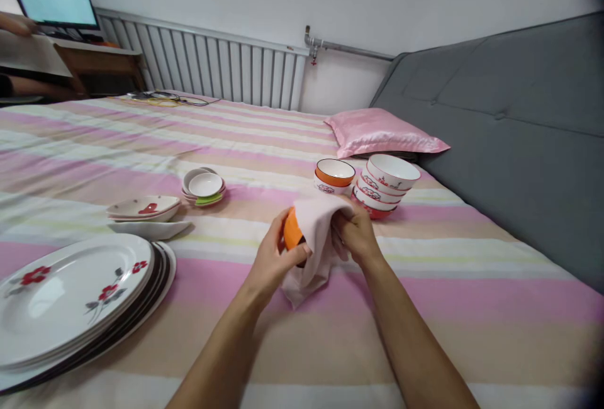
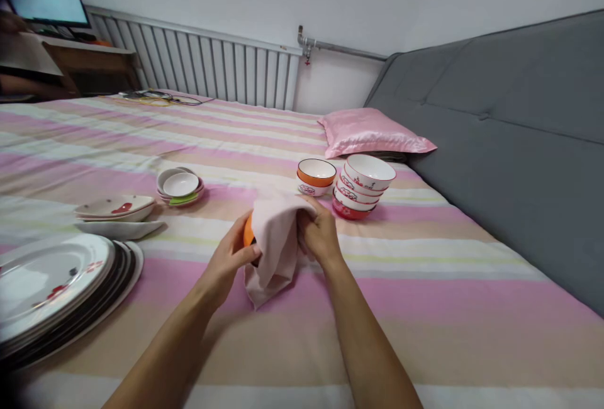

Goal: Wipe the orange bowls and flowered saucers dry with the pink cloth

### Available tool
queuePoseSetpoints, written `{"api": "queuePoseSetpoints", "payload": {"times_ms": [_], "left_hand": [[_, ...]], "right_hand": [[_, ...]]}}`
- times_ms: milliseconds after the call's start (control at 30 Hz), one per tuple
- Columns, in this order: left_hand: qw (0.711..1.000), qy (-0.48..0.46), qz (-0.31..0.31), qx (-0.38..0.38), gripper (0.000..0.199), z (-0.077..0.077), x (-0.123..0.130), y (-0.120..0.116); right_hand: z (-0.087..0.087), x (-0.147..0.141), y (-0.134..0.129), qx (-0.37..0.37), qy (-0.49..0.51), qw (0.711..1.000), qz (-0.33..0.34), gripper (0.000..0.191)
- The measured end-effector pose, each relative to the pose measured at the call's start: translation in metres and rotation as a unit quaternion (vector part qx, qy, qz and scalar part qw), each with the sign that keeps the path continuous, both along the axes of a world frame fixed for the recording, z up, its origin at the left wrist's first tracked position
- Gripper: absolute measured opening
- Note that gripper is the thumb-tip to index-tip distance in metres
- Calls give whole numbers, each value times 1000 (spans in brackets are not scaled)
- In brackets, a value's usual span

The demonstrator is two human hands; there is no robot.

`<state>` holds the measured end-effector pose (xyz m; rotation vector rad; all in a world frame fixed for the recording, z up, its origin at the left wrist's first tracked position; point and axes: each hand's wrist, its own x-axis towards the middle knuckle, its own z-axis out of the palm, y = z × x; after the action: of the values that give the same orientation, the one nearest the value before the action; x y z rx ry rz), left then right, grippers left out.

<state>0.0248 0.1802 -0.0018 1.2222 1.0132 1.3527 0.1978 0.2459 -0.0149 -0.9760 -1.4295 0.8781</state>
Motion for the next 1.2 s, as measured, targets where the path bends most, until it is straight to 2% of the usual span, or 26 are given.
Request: {"api": "queuePoseSetpoints", "payload": {"times_ms": [67, 167, 333, 500, 600, 767, 867, 933, 1033, 1200], "left_hand": [[1000, 5, -13, -25, 61, 1, 2, -1], [999, -13, 28, -32, 44, -2, 2, 0], [986, -140, 83, -40, 12, -13, 8, 2], [957, -249, 140, -56, 12, -10, 12, 2], [932, -298, 190, -79, 18, -5, 11, 3], [892, -373, 244, -75, 18, -1, 8, 6], [886, -386, 247, -66, 15, 1, 8, 6], [887, -390, 240, -62, 12, 2, 9, 5], [885, -385, 255, -67, 14, 5, 8, 5], [880, -360, 290, -107, 14, 4, 5, 8]], "right_hand": [[4, -3, -4, 25, -39, 999, 12, 28], [7, -7, -7, 38, -88, 995, 22, 29], [7, -10, -8, 24, -108, 993, 32, 28], [1, -21, -12, -23, -131, 991, 11, 27], [-5, -32, -18, -47, -119, 991, 27, 32], [-2, -45, -32, -120, -66, 985, 109, 35], [12, -40, -40, -208, -32, 958, 196, 33], [22, -30, -43, -271, -49, 933, 231, 27], [33, -10, -39, -335, -30, 915, 223, 22], [36, 13, -22, -303, 202, 922, 133, 20]]}}
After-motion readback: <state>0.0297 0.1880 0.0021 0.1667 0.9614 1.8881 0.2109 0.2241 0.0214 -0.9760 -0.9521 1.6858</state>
